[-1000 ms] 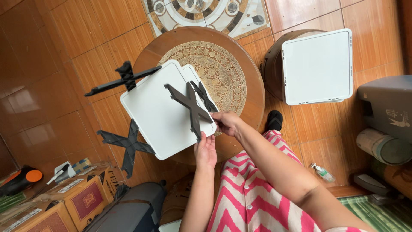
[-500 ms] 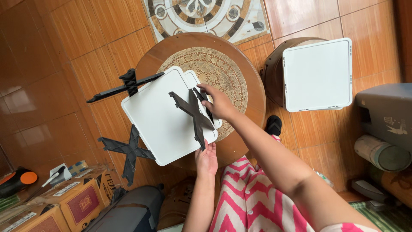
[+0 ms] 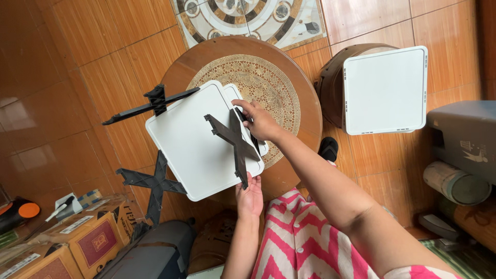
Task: The person assembles a small white plastic table by inserting black X-shaped legs into slots on the underside of the tabletop. They repeatedly pick up legs, align them with the slots, and press them into place, then lift and rotate the tabletop to access different sides.
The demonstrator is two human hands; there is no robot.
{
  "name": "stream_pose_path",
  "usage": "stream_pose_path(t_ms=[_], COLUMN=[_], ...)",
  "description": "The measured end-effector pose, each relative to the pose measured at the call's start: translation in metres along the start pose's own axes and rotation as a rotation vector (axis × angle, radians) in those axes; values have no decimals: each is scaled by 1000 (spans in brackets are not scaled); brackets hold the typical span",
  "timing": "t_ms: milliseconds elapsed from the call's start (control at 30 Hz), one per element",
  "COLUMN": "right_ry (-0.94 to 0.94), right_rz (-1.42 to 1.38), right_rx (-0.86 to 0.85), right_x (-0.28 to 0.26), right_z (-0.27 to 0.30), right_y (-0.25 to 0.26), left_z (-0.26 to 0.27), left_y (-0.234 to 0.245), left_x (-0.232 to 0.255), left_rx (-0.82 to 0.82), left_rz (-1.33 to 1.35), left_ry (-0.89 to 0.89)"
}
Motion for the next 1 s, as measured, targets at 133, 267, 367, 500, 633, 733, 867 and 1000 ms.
stream_pose_path(t_ms=[133,267,367,500,633,733,867,1000], right_ry=[-33,-74,-86,-84,-76,-64,-18,36], right_rz=[1,31,55,61,33,28,11,-35], right_rx=[7,-2,-4,2,15,16,16,32], right_x=[1,2,0,-3,-7,-10,-11,-9], right_z=[-1,-2,-3,-2,-2,-1,3,3], right_y=[-1,-1,-1,-1,0,1,1,5], left_z=[2,4,7,10,9,9,13,11], left_y=[-3,-11,-14,-15,-14,-10,-13,-20], left_x=[3,2,6,8,8,9,9,8], left_rx=[10,7,22,21,-7,65,85,84], left_rz=[-7,12,21,26,51,15,-29,-65], left_ry=[-7,-8,-4,0,18,22,15,15])
Point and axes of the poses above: each hand's wrist, its own z-axis away from the middle knuckle, its own y-axis out of the back of the hand, x = y × z, the point moved 8 cm from there along -z, towards the middle knuckle, and after that the axes turned 14 degrees about z, right-handed, at the moved point
